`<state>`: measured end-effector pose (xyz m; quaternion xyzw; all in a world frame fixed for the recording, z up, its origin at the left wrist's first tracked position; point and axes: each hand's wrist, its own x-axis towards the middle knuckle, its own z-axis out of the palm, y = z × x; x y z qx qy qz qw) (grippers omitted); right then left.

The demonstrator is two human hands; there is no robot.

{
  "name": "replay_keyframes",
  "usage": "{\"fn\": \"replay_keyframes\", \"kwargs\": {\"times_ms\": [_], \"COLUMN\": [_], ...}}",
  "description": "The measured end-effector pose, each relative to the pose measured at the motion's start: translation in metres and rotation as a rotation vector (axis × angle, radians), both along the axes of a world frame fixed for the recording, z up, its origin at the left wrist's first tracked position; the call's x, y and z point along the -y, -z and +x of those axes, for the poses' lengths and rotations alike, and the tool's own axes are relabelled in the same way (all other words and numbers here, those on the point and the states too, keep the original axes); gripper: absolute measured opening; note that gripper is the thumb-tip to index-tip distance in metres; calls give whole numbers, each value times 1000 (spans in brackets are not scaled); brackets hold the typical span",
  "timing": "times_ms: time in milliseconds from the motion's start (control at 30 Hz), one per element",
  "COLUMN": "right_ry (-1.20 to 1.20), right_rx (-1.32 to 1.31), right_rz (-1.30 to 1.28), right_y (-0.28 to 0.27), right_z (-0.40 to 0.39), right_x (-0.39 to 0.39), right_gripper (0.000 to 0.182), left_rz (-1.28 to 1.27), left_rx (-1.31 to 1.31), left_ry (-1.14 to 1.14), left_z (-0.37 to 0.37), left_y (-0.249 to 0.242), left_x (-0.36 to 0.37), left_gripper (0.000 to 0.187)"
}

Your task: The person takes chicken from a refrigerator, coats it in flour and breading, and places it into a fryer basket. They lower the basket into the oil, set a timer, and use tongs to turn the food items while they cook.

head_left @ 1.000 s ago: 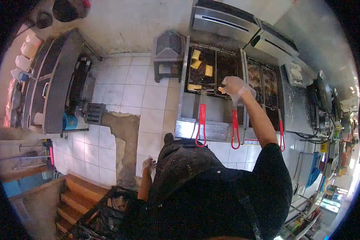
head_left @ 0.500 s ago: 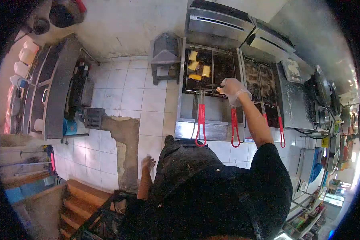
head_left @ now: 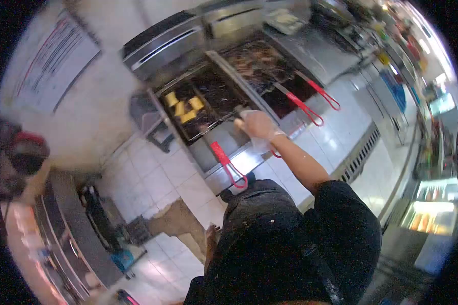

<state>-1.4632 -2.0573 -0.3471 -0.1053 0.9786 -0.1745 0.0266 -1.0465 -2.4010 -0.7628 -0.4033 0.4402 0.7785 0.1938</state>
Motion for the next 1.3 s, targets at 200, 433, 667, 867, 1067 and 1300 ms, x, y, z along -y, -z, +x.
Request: {"fn": "replay_keyframes", "kwargs": {"times_ms": [200,433,667,867,1067,1300], "right_ry": [-28,138,167,273,-378,75], "right_rx": [86,-405,-547,-278,-313,767], "right_rz": [-234,-918,468,423,212,-766], "right_y": [-35,-2,94,143,172,42], "right_z": [14,-31,-104,-164,-111,-109], "right_x": [-77,-306,-521,-579,-468,-369], "right_gripper": [36,21,12,9,20,23], "left_rz": [-157,36,487,-1141,-104,519], "left_rx": [286,258,3,-230,-76,-345], "left_ry": [32,-65,-187,866,27,-72], "left_z": [-94,-73,29,-78,-291,-412], "left_y": [-131,-35,-42,-94,-329,-337], "left_x": [-23,-78,-231,-329,-482,-522], "left_gripper": [37,26,25,15,27,32]}}
